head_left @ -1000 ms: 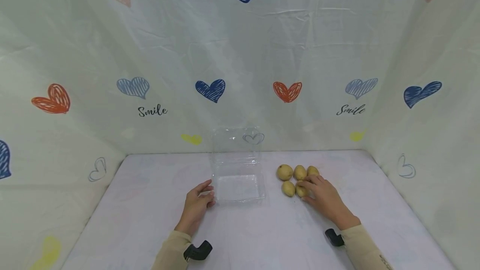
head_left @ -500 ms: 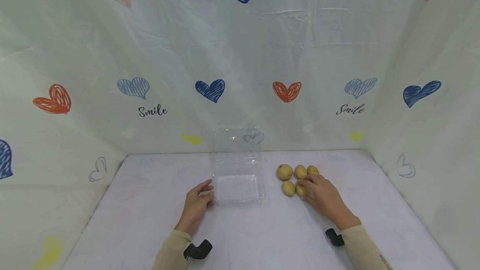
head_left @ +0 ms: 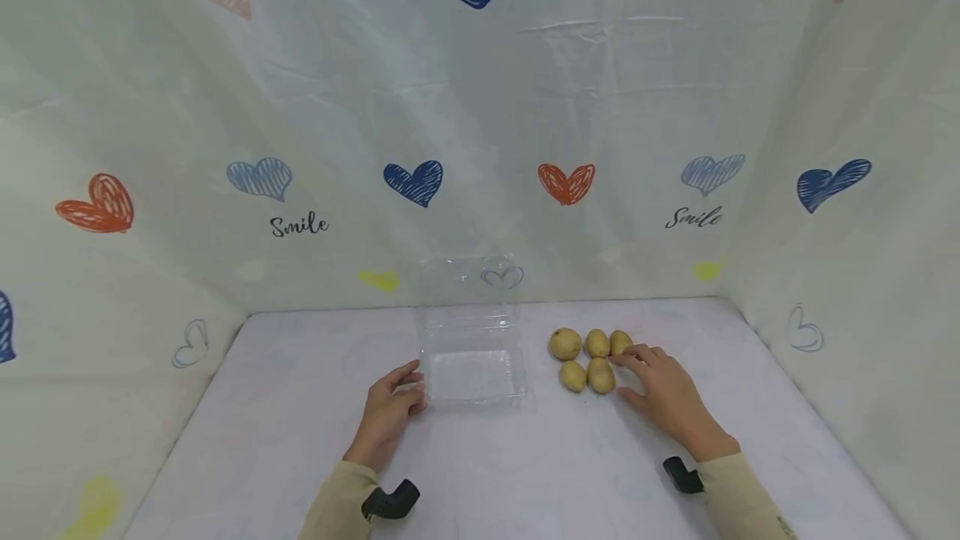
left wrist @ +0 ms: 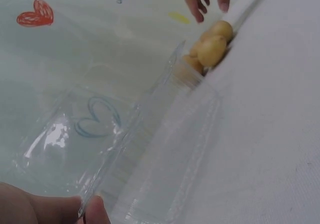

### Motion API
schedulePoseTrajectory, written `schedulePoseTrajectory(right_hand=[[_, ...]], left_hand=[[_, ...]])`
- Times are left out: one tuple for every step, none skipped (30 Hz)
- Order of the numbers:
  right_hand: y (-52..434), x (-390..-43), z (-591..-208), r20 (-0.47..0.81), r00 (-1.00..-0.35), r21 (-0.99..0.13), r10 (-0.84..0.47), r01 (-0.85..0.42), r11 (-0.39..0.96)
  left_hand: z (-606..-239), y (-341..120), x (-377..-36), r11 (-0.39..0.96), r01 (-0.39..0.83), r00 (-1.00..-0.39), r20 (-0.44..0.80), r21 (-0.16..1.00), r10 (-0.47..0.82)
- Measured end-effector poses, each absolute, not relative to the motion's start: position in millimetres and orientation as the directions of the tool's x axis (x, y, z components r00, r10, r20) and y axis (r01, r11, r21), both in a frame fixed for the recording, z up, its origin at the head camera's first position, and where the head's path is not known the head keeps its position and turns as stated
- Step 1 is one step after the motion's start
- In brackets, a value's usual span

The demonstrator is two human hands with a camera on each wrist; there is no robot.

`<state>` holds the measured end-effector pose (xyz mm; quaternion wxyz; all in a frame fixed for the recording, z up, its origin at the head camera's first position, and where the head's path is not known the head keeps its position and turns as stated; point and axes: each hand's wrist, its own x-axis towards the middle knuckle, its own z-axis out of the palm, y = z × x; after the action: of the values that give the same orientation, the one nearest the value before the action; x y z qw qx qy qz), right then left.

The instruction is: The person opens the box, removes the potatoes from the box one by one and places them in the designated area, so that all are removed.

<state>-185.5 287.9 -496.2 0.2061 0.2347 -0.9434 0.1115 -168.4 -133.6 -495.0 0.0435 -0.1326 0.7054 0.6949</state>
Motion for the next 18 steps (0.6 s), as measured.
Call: schedulePoseTrajectory(right_hand=[[289.6,-185.4,-495.6,0.443,-0.806,-0.115,-0.392,-0.485,0.867],[291.4,-185.3,-495.0,0.443,-0.809,-0.118,-0.386,-0.480,0.869],[293.0,-185.0,-494.1,0.444,-0.810,-0.119,-0.383,-0.477,0.871],[295.1,-185.0,-493.8,0.444,-0.811,-0.117,-0.381,-0.474,0.873],[296.8,-184.8,-493.1,0.445,-0.811,-0.113,-0.380,-0.472,0.874],[298.8,-184.6,-492.5,0.446,-0.812,-0.112,-0.377,-0.469,0.876],[300.8,-184.3,-491.9,0.448,-0.811,-0.110,-0.376,-0.467,0.877],[302.8,-184.1,-491.4,0.448,-0.812,-0.108,-0.374,-0.465,0.879],[304.7,-183.9,-490.9,0.450,-0.811,-0.106,-0.373,-0.464,0.880],[306.7,-183.7,-490.5,0.452,-0.811,-0.105,-0.372,-0.462,0.881],[308.5,-183.5,-489.7,0.454,-0.811,-0.104,-0.370,-0.460,0.882],[310.5,-183.4,-489.4,0.456,-0.811,-0.104,-0.366,-0.457,0.883],[312.6,-183.1,-489.1,0.459,-0.811,-0.103,-0.364,-0.455,0.885],[314.6,-182.9,-488.9,0.462,-0.810,-0.102,-0.361,-0.453,0.886],[316.7,-182.8,-488.7,0.464,-0.811,-0.102,-0.358,-0.450,0.887],[318.8,-182.7,-488.5,0.465,-0.811,-0.102,-0.355,-0.447,0.889],[321.0,-182.6,-488.6,0.467,-0.811,-0.101,-0.352,-0.444,0.890],[323.1,-182.5,-488.6,0.468,-0.812,-0.103,-0.348,-0.442,0.891]], left_hand=[[-495.3,-134.1,-168.3,-0.004,-0.245,-0.962,-0.243,0.970,-0.122],[-495.4,-134.7,-168.2,-0.007,-0.242,-0.963,-0.241,0.970,-0.119],[-495.6,-135.3,-168.2,-0.012,-0.241,-0.964,-0.240,0.971,-0.117],[-495.7,-135.8,-167.9,-0.017,-0.238,-0.964,-0.239,0.971,-0.114],[-495.7,-136.3,-167.8,-0.023,-0.237,-0.965,-0.238,0.971,-0.110],[-495.7,-136.9,-167.6,-0.026,-0.235,-0.966,-0.237,0.972,-0.107],[-495.7,-137.5,-167.5,-0.032,-0.237,-0.965,-0.239,0.971,-0.106],[-495.7,-138.2,-167.3,-0.035,-0.238,-0.965,-0.241,0.971,-0.106],[-496.3,-138.8,-167.3,-0.036,-0.240,-0.965,-0.242,0.970,-0.105],[-496.7,-139.4,-167.0,-0.036,-0.240,-0.965,-0.242,0.970,-0.104],[-496.9,-140.1,-166.7,-0.030,-0.242,-0.964,-0.244,0.970,-0.105],[-496.9,-140.8,-166.4,-0.028,-0.243,-0.964,-0.245,0.970,-0.105],[-497.4,-141.6,-166.0,-0.025,-0.246,-0.963,-0.247,0.969,-0.104],[-497.7,-142.6,-165.4,-0.020,-0.248,-0.963,-0.249,0.968,-0.103],[-497.8,-143.4,-164.9,-0.019,-0.249,-0.963,-0.250,0.968,-0.101],[-497.6,-144.4,-164.4,-0.018,-0.247,-0.964,-0.248,0.969,-0.097],[-497.1,-145.3,-163.8,-0.016,-0.245,-0.965,-0.245,0.969,-0.094],[-496.5,-146.4,-163.2,-0.015,-0.241,-0.966,-0.241,0.970,-0.089]])
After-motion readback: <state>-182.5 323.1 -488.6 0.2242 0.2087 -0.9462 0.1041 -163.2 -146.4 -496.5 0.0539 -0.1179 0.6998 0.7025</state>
